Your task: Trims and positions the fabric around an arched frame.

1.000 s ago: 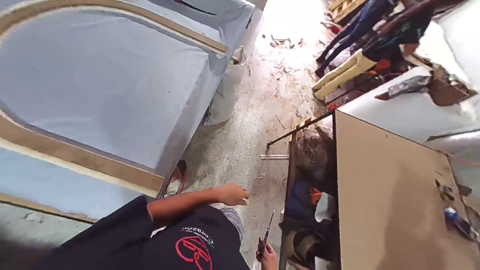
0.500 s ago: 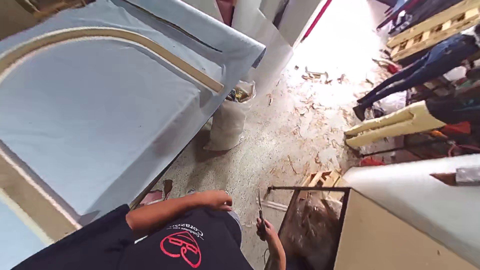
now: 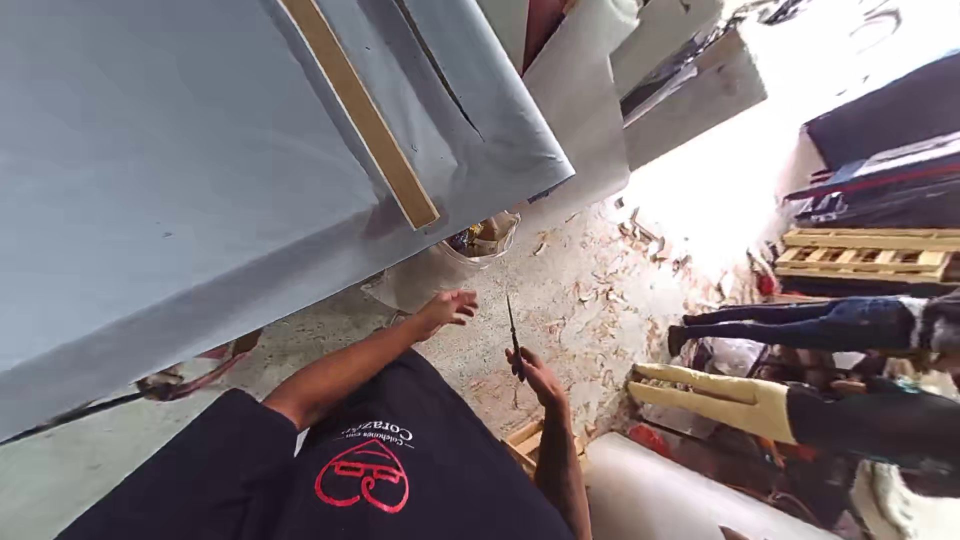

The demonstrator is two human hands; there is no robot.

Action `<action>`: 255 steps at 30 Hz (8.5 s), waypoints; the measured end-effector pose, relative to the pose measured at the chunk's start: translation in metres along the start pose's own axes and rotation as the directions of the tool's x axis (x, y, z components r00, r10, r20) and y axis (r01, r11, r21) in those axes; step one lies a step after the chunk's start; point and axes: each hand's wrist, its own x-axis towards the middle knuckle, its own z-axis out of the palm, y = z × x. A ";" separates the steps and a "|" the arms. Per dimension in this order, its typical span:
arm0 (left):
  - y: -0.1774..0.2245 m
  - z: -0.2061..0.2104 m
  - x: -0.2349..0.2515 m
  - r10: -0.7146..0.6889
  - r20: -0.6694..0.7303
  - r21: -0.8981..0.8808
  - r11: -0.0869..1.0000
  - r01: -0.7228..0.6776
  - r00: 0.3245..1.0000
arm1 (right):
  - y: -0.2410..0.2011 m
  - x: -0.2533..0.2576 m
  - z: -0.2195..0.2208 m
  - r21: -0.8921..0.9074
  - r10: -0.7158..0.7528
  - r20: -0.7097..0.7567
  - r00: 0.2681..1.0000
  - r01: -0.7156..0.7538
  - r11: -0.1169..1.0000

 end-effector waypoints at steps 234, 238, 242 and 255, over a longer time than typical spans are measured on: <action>0.030 -0.542 -0.566 0.005 -0.857 -0.171 0.941 0.293 -0.516 | -0.438 0.407 0.263 -0.571 -0.516 -0.569 0.640 0.144 0.808; 0.042 -0.552 -0.573 0.000 -0.884 -0.176 0.926 0.333 -0.468 | -0.454 0.415 0.272 -0.562 -0.524 -0.571 0.632 0.163 0.811; 0.034 -0.546 -0.582 0.007 -0.905 -0.166 0.914 0.370 -0.425 | -0.449 0.405 0.269 -0.664 -0.584 -0.412 0.699 0.208 0.718; -0.050 -0.516 -0.605 0.190 -0.890 -0.174 0.698 0.694 -0.414 | -0.355 0.356 0.230 -0.642 -0.636 -0.309 0.707 0.339 0.688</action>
